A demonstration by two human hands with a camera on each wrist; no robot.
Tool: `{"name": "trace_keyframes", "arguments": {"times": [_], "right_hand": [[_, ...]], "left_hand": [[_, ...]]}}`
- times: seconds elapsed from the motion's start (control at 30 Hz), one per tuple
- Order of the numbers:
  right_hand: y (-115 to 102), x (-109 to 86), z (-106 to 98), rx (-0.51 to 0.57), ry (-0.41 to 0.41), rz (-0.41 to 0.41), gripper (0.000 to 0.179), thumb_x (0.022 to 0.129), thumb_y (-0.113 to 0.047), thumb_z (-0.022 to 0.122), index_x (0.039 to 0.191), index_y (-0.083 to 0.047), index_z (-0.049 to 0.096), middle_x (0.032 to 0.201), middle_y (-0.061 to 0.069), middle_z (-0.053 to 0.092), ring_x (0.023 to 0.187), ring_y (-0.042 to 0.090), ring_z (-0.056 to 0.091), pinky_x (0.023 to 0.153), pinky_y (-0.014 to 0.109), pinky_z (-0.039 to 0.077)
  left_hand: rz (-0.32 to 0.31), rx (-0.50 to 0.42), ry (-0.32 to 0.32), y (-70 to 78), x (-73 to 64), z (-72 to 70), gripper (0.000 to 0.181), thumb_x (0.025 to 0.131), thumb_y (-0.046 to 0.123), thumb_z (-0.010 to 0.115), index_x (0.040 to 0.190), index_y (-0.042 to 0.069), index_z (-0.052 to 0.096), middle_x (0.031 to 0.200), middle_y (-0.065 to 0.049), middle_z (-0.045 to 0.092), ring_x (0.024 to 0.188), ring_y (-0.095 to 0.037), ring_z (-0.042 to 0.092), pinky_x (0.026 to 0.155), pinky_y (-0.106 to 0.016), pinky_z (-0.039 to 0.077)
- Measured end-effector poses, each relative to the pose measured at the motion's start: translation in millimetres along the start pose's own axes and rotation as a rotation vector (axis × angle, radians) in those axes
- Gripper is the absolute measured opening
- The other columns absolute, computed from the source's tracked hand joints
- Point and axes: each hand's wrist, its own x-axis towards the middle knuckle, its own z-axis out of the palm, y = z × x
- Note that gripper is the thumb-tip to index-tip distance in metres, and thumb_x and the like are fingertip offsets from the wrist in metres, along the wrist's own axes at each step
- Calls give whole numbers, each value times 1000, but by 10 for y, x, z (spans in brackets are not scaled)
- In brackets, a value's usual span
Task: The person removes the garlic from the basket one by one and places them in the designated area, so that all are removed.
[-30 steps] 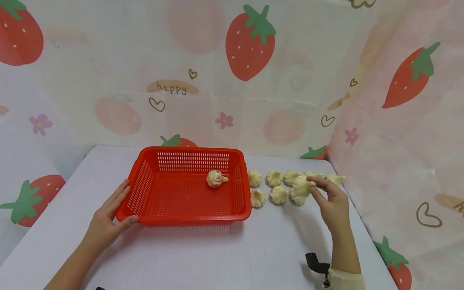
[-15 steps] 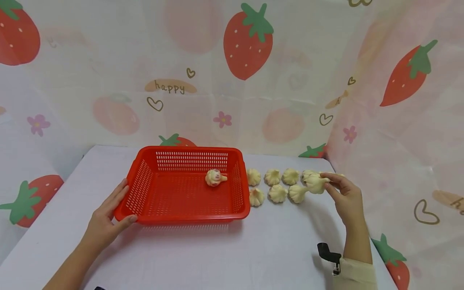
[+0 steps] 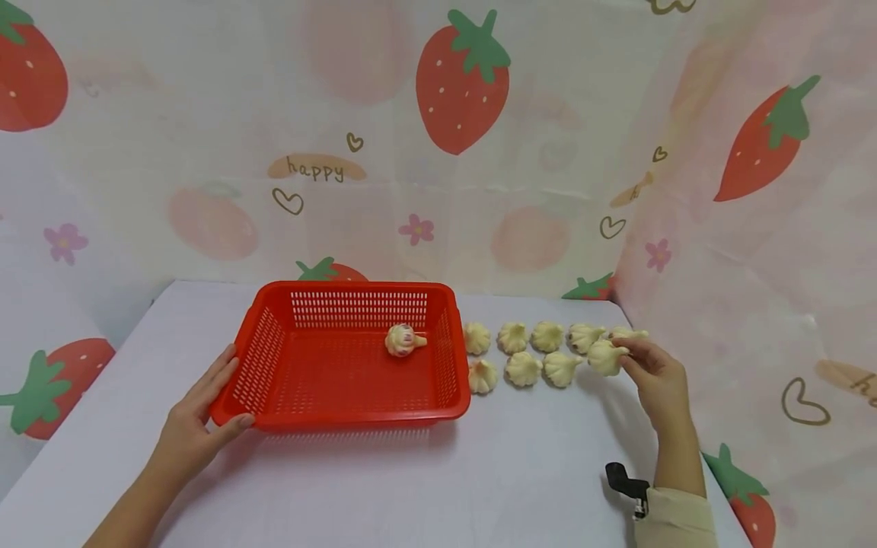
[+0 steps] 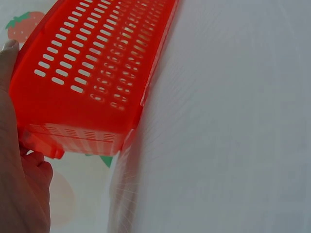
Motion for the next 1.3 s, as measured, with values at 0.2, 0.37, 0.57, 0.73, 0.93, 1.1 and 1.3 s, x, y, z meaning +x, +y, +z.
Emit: {"name": "trace_keyframes", "arguments": {"times": [0.2,0.37,0.57,0.73,0.93,1.1,1.3], "right_hand": [[124,11,13,54,-59,11,33,94,10,65,127,15,62,113,-10,76,109,1,67,88,10,52],[225,19,0,4,-74,44,34,96,6,66,129,14,61,116,-12,75,112,-2,65,90,8,51],[305,18,-7,-127,-79,104,35,97,-1,67,129,11,62,115,-17,72,111,-8,62,88,6,49],[310,16,25,-106,-88,84,34,96,1,67,128,13,61,113,-15,73,108,-7,63,88,6,50],[343,-2,40,-65,-87,59,35,96,4,67,128,16,59,115,-13,73,108,-4,64,88,7,50],[317,-33,43,-99,-76,97,34,96,4,67,129,10,62,123,-7,72,109,-2,62,89,6,49],[357,-34,17,-70,-57,104,39,96,0,69,132,12,59,118,-15,72,109,-3,62,89,5,48]], "left_hand": [[19,-11,7,1,14,5,96,79,19,89,160,18,37,168,3,31,152,1,24,102,1,29],[23,-15,13,-4,33,10,97,79,17,89,160,19,37,168,3,31,152,2,25,101,0,30],[31,-12,20,-12,24,9,97,78,16,89,160,18,37,167,1,32,151,4,24,100,0,30],[21,-15,20,1,7,1,96,79,16,89,160,18,37,168,1,32,151,4,24,100,0,30],[-8,-10,6,21,-12,-9,97,79,18,89,161,20,36,168,4,30,153,2,24,100,0,30],[-5,-6,1,25,-13,-17,97,79,19,88,161,20,35,168,4,30,153,-2,25,100,0,30],[-1,-5,4,17,-1,-9,96,79,19,88,160,20,36,168,4,31,153,-3,26,99,-1,31]]}}
